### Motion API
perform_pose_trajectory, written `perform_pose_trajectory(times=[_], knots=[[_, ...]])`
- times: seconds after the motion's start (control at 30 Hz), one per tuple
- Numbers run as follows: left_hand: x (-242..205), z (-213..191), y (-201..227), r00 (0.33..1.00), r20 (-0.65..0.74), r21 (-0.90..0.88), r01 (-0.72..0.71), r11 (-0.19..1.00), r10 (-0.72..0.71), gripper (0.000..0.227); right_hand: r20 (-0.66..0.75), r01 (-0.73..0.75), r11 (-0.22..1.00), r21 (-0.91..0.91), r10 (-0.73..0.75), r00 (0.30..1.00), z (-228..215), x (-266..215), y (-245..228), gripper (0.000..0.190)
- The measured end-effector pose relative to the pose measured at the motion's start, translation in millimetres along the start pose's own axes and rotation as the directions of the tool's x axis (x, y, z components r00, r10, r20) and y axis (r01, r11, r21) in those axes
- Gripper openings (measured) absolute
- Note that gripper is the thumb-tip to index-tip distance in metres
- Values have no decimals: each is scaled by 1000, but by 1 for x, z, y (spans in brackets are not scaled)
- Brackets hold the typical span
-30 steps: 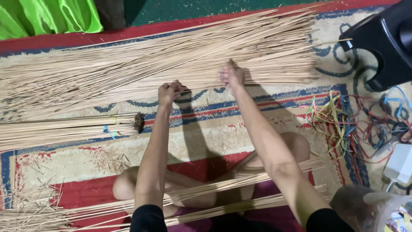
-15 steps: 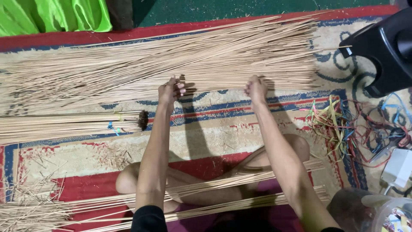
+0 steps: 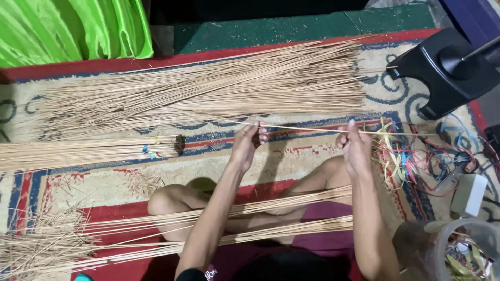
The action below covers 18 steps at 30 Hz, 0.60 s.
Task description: The person bundles thin wooden sticks by aligning them with both hands, then peeling them apart by hand.
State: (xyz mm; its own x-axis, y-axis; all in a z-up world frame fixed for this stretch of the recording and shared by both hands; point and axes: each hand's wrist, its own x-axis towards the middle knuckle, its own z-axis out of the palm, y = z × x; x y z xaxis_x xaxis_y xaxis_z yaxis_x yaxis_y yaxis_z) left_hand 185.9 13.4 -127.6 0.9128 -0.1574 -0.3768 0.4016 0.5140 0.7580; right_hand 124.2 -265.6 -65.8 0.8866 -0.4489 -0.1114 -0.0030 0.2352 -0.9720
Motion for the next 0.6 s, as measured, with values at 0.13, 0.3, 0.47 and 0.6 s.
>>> perform_pose_trajectory(times=[0.13, 0.3, 0.47, 0.6], knots=[[-48, -17, 28, 975, -144, -82, -181, 980, 168, 25, -270, 43, 962, 268, 32, 962, -51, 19, 19, 40], [-105, 6, 28, 949, -130, 51, -284, 957, 288, 27, -135, 96, 988, 121, -79, 988, 9, -45, -10, 27], [-118, -33, 20, 872, -311, -57, -414, 908, 378, 30, -110, 167, 971, 170, -150, 983, -15, -45, -1, 35], [-133, -29, -3, 783, -452, 81, -441, 894, 427, 29, -171, 121, 993, -8, -120, 978, 11, -73, -12, 24]])
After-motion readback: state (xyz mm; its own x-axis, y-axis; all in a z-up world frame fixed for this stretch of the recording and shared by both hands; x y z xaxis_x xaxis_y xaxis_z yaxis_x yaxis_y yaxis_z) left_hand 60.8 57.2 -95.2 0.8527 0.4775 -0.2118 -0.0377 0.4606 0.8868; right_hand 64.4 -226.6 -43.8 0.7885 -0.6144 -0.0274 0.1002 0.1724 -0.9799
